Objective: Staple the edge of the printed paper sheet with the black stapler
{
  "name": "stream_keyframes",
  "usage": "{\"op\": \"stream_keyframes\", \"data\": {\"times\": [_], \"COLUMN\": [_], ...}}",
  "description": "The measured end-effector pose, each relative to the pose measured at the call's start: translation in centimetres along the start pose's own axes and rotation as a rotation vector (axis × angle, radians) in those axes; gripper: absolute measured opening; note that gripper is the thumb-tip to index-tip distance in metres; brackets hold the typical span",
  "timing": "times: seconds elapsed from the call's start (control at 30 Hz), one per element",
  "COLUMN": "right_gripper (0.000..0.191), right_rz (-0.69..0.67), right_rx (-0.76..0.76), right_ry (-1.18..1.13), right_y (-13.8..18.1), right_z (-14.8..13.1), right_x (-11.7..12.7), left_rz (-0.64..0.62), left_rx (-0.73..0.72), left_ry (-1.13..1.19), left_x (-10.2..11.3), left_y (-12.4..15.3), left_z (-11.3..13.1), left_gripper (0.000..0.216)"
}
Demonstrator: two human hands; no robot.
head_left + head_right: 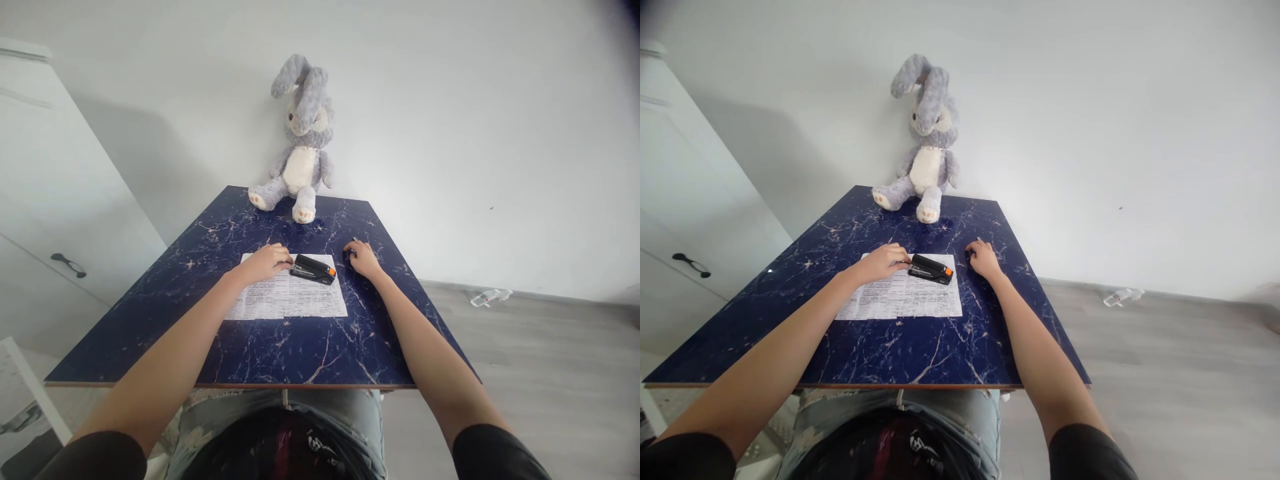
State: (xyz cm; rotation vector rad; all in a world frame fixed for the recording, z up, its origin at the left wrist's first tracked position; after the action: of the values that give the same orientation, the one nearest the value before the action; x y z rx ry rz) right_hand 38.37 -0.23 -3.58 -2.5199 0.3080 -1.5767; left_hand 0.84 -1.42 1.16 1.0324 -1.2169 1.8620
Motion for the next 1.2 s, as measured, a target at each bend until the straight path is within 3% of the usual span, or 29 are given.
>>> {"op": "stream_keyframes", "data": {"times": [0.37,0.7,1.2], "right_gripper": [0.041,0.041,0.04], "right_rz": [-0.007,-0.007,-0.005], "right_rx": [0.011,0.035,0.045], "right_ry": [0.017,0.015,-0.007], "right_y": [0.02,-0.16,-0.33], "right_z": [0.07,0.37,0.52], "right_x": [0.13,0.01,-0.11], "left_rz": [-0.011,0.078,0.048], "left_rx": [-0.003,0.09,0.02], "left_ry": [-0.029,-0.045,0.062], "left_x": [-0.29,0.15,0.07], "left_y": [-0.25,-0.26,-0.23], "left_z": [-0.1,0.03,0.09], "left_gripper": [0.023,0.025,0.019]}}
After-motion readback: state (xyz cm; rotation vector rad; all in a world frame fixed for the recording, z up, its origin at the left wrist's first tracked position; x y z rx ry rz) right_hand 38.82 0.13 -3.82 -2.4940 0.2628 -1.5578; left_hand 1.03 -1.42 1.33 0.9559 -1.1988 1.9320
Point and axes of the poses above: each hand's wrist, its own y-axis away from the middle knuckle, its own x-axis out of the back of the hand, z = x × y, the point moved 1 cm from there along -y, towards the middle knuckle, and after that the axes turned 14 degrees about -x, right-handed, at the moved point
